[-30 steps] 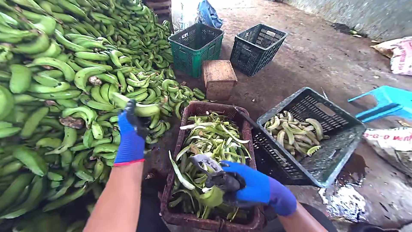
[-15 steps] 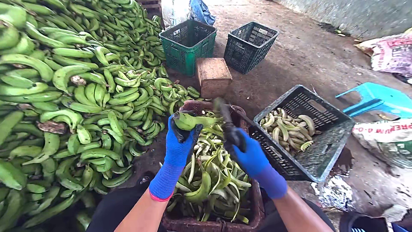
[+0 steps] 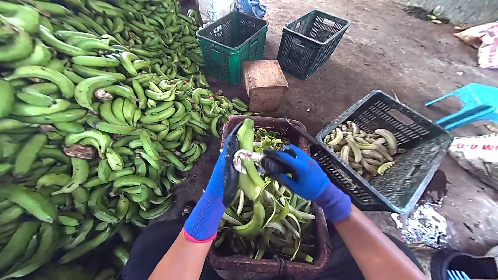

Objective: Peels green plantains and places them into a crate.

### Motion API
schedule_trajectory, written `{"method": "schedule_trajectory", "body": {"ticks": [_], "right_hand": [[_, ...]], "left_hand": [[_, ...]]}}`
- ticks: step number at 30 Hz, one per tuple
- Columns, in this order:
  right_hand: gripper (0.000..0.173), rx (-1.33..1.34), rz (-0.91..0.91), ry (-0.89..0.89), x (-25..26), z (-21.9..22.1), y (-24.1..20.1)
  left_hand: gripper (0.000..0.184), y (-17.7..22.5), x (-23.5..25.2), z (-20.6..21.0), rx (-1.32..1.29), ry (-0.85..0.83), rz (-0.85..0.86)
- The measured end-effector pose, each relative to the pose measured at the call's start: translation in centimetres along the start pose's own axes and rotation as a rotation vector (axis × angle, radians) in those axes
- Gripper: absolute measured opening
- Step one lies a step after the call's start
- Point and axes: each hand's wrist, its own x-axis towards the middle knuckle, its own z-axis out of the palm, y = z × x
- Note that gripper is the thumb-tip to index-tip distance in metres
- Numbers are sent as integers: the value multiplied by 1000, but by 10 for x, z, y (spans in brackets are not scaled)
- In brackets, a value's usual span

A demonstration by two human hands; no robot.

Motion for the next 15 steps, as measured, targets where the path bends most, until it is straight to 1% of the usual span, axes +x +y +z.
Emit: {"method": "schedule_trajectory", "body": {"ticks": [2, 4, 5, 6, 8, 11, 12, 14, 15], "right_hand": [[52, -47, 135, 90, 16, -12, 9], [54, -111, 259, 146, 24, -29, 22], [55, -131, 280, 149, 24, -36, 25], [54, -120, 276, 140, 22, -39, 24], [51, -23, 213, 71, 11, -31, 17], [53, 117, 56, -93, -10, -1, -1], [54, 126, -5, -95, -13, 7, -6], [51, 91, -45, -78, -9, 13, -9], [49, 55, -33, -70, -2, 12, -7]], "left_hand": [[41, 2, -10, 3, 2, -105, -66], [44, 1, -13, 2, -73, -271, -184], [46, 2, -10, 0, -101, -307, -243], [48, 2, -6, -3, -106, -296, -269], [47, -1, 3, -12, -66, -181, -202], [42, 0, 13, -19, 56, 91, -25], [42, 1, 14, -18, 66, 158, 18], [41, 0, 12, -13, -3, 217, 72], [40, 1, 10, -10, -5, 203, 82]]}}
